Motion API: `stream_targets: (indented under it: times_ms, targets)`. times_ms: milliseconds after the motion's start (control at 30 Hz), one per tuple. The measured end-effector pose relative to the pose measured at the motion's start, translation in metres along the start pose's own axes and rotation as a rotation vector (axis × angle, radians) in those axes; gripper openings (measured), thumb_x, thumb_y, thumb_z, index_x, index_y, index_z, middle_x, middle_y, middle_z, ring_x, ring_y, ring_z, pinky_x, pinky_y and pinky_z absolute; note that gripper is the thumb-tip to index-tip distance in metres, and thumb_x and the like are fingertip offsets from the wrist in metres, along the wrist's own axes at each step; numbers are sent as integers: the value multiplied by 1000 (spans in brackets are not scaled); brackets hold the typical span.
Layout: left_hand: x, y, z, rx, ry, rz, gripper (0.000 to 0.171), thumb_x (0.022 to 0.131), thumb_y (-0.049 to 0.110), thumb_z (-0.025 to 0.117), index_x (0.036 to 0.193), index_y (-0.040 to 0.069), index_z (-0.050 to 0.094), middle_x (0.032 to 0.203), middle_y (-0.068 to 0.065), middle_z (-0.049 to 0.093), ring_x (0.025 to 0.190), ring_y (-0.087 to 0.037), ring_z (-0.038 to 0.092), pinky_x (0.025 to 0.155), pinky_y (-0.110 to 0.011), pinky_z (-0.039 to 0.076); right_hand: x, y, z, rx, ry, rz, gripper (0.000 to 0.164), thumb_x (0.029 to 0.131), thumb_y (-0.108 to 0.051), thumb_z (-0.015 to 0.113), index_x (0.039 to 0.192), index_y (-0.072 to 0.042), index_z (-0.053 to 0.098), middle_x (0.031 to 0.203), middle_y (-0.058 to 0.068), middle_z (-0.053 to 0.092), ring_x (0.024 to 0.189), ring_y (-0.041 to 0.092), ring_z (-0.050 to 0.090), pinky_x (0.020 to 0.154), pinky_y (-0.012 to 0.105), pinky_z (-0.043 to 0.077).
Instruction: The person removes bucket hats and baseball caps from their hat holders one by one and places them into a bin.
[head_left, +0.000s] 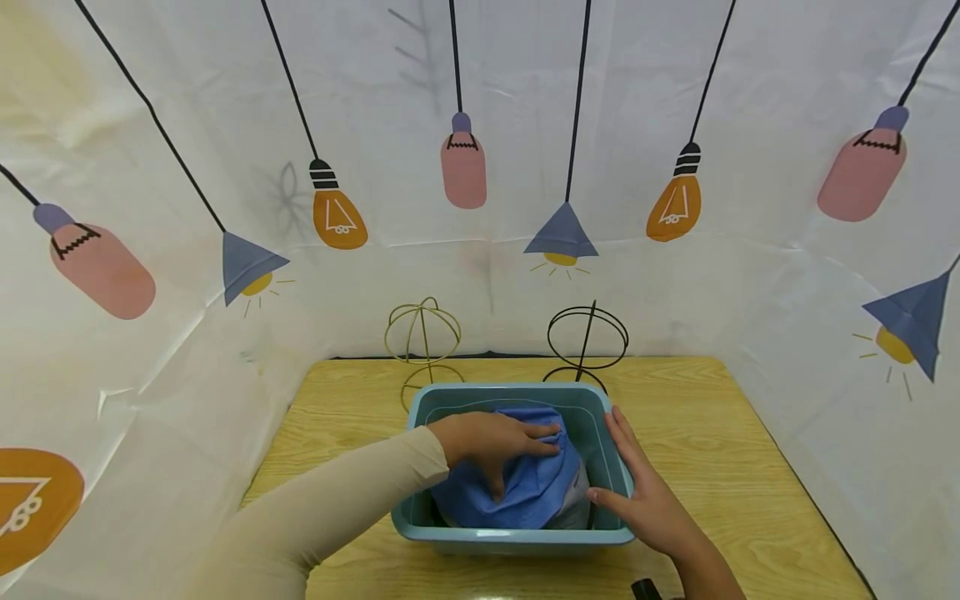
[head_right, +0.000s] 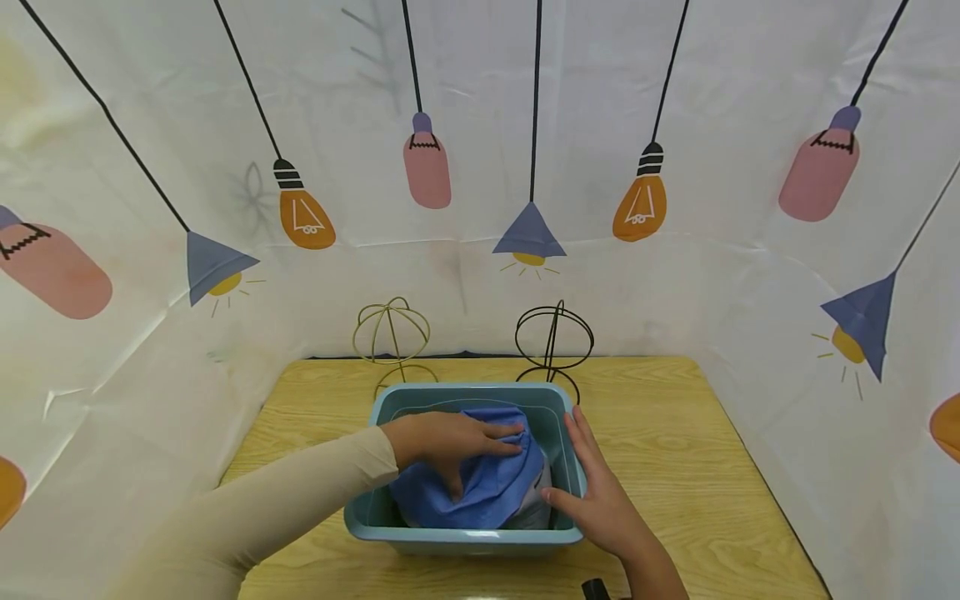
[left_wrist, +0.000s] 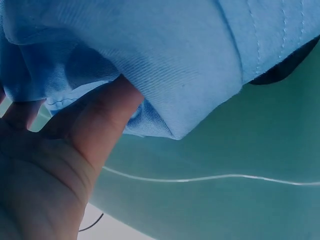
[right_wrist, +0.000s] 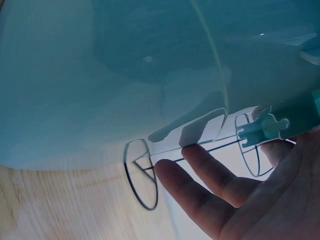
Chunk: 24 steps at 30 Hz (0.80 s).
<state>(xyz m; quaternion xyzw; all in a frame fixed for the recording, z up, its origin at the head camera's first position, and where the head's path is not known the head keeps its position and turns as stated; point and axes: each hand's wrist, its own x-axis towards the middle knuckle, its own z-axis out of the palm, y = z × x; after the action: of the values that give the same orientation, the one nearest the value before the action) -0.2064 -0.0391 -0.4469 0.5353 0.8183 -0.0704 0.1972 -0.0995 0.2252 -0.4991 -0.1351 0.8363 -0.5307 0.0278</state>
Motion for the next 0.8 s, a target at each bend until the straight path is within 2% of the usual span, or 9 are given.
stream_targets:
  times_ms: [433,800]
  targets:
    - [17,3,15,67,-45,-10,116,71,55,92,165,38,26,176,4,6,149,-14,41,117,-29,40,1,-1,-1,-12,-3,5,103,92,-21,79,168,-30,10,174,-8,-8,158,47,-3,104,88,12]
    - [21,5,28,62,-50,-26,115,74,56,90,165,40,22,176,6,4,147,-12,43,118,-28,39,2,5,-1,16,-15,6,104,92,-17,79,168,-30,10,175,-10,-8,158,46,-5,105,88,11]
